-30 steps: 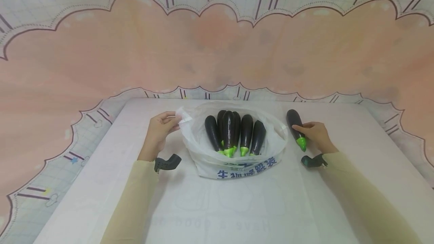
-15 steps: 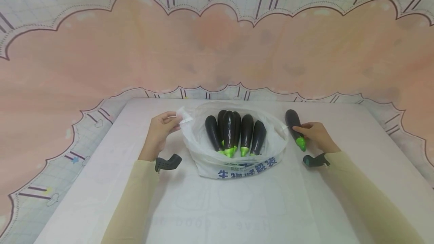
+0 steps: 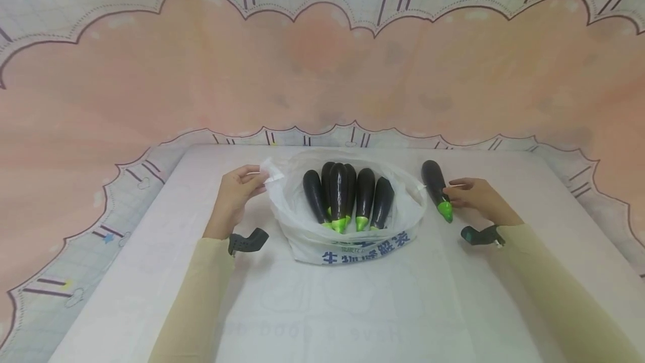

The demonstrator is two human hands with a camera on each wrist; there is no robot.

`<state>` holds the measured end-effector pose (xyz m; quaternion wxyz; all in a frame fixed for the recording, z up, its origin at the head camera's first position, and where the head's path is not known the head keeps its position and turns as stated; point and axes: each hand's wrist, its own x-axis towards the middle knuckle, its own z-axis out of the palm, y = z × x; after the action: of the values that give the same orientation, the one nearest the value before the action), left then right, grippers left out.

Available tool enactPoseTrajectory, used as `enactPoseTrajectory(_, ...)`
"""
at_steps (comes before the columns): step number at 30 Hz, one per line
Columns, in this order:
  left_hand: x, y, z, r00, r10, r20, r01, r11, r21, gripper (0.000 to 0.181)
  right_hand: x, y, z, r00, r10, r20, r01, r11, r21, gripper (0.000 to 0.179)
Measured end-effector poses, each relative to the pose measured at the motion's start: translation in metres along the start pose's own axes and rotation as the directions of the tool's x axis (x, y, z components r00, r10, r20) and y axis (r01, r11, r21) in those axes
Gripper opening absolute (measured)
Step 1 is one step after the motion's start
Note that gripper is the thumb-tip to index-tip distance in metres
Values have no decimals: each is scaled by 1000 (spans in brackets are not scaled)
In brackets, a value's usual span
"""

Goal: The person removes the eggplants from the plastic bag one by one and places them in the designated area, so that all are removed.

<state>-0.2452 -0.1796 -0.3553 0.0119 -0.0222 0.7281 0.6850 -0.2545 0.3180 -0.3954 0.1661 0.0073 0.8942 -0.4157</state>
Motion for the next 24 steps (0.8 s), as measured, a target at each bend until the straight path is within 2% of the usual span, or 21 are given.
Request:
enactPoseTrajectory(5, 0, 1, 0, 1000, -7, -2, 7, 1000, 0, 40, -9, 5, -15, 995, -91, -30, 91, 995, -28, 65)
enactPoseTrajectory(10, -1, 0, -1, 1000, -16, -4, 16, 1000, 12, 44, -17, 0, -30, 991, -103, -84, 98, 993, -63, 62)
enactPoseTrajectory(13, -2, -1, -1, 1000, -17, -2, 17, 1000, 18, 44, -20, -10, -36, 990, -103, -97, 95, 992, -86, 64)
enactPoseTrajectory(18, -2, -1, -1, 1000, -14, 2, 13, 1000, 14, 41, -27, -34, -42, 978, -181, -107, 172, 981, -86, 55)
enactPoseTrajectory(21, -1, 0, -1, 1000, -14, 3, 14, 1000, 13, 41, -30, -49, -42, 971, -219, -96, 213, 974, -75, 51)
enactPoseTrajectory(24, -1, 0, 0, 1000, -18, 2, 18, 1000, 20, 42, -31, -65, -38, 973, -221, -63, 215, 973, -86, 53)
